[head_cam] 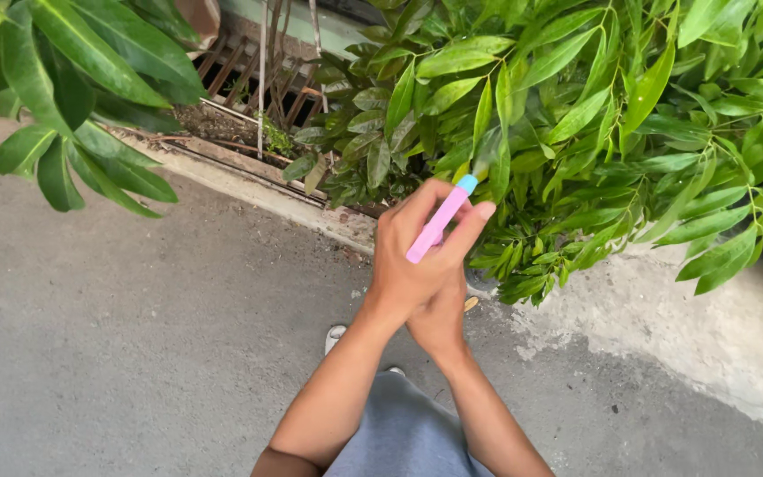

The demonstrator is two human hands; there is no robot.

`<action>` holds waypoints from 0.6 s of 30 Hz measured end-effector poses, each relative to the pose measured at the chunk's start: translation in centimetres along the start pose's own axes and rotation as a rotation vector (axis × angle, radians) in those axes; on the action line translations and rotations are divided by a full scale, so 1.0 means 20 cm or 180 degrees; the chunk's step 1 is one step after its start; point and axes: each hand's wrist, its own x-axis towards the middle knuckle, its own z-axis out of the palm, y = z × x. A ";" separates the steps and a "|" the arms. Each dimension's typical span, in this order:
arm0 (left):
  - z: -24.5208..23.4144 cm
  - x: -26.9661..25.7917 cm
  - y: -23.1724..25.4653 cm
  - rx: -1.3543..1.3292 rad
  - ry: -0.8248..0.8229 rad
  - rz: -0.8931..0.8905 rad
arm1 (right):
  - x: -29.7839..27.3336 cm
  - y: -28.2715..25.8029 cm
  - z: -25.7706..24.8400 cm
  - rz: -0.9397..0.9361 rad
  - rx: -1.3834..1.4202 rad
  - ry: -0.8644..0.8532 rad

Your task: The person sprays liquid onto the leaves of a plant using a spray bottle.

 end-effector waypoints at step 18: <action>-0.01 0.28 0.07 -0.0052 -0.0461 0.0271 | 0.24 -0.03 0.02 0.0328 0.0264 0.0215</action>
